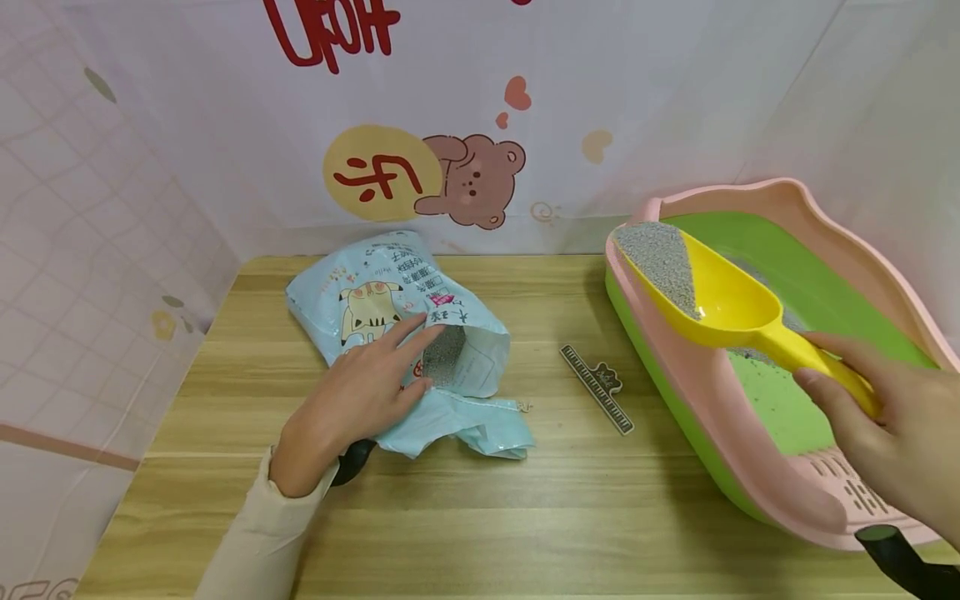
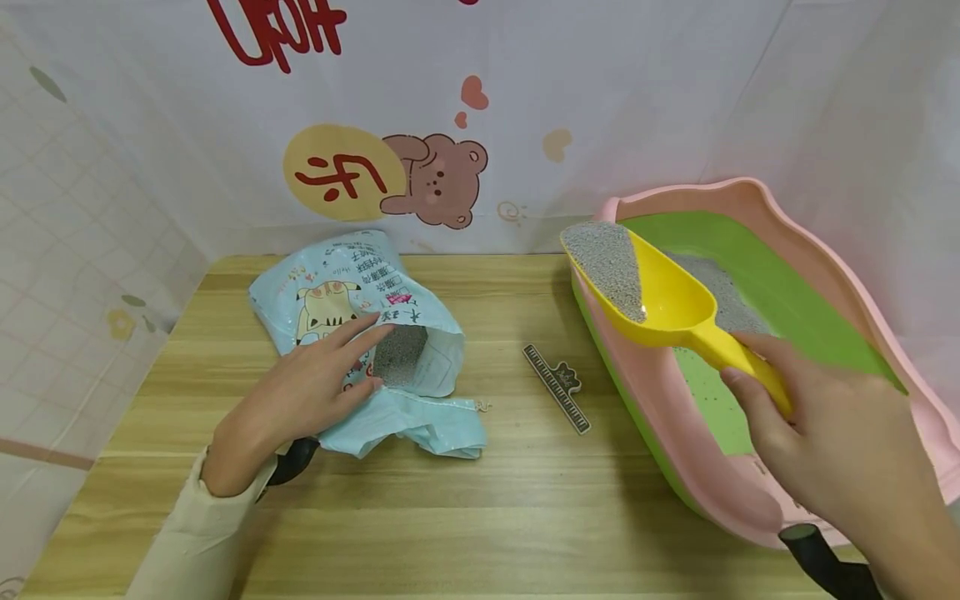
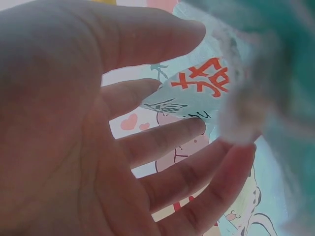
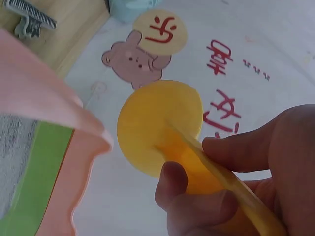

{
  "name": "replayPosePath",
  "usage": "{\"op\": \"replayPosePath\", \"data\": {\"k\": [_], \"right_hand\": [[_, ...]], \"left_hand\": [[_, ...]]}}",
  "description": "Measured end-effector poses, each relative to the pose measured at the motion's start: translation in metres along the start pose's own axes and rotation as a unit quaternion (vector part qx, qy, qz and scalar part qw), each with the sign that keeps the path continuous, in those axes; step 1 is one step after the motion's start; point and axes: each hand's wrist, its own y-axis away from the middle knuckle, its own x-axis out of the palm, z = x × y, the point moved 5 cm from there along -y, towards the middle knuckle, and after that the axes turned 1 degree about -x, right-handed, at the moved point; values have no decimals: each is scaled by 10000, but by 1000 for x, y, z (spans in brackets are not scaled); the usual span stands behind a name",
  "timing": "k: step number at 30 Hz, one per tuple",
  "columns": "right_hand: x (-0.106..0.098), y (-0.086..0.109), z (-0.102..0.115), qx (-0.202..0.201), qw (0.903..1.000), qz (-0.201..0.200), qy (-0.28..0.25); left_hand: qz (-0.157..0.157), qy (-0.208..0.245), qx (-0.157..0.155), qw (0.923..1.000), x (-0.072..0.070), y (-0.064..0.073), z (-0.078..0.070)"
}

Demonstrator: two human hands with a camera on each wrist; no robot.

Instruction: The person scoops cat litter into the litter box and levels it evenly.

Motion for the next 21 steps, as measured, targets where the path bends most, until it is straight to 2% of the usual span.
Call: {"op": "replayPosePath", "data": {"k": [4,8,14,21], "right_hand": [[0,-3,-28,473,9959,-104,-759],[3,-6,-52,649,9924,-229,-1024],[5,-12,-73,1103,9929,-84,-448],[18,-18,-93,1426,9882,533,168]], "left_hand": [[6,10,-22,10000,0,0,0],[32,26,-68,10000,1,0,0],[72,60,-129,9999,2,-1,1],[84,74,-119,9999,2,-2,1]]}}
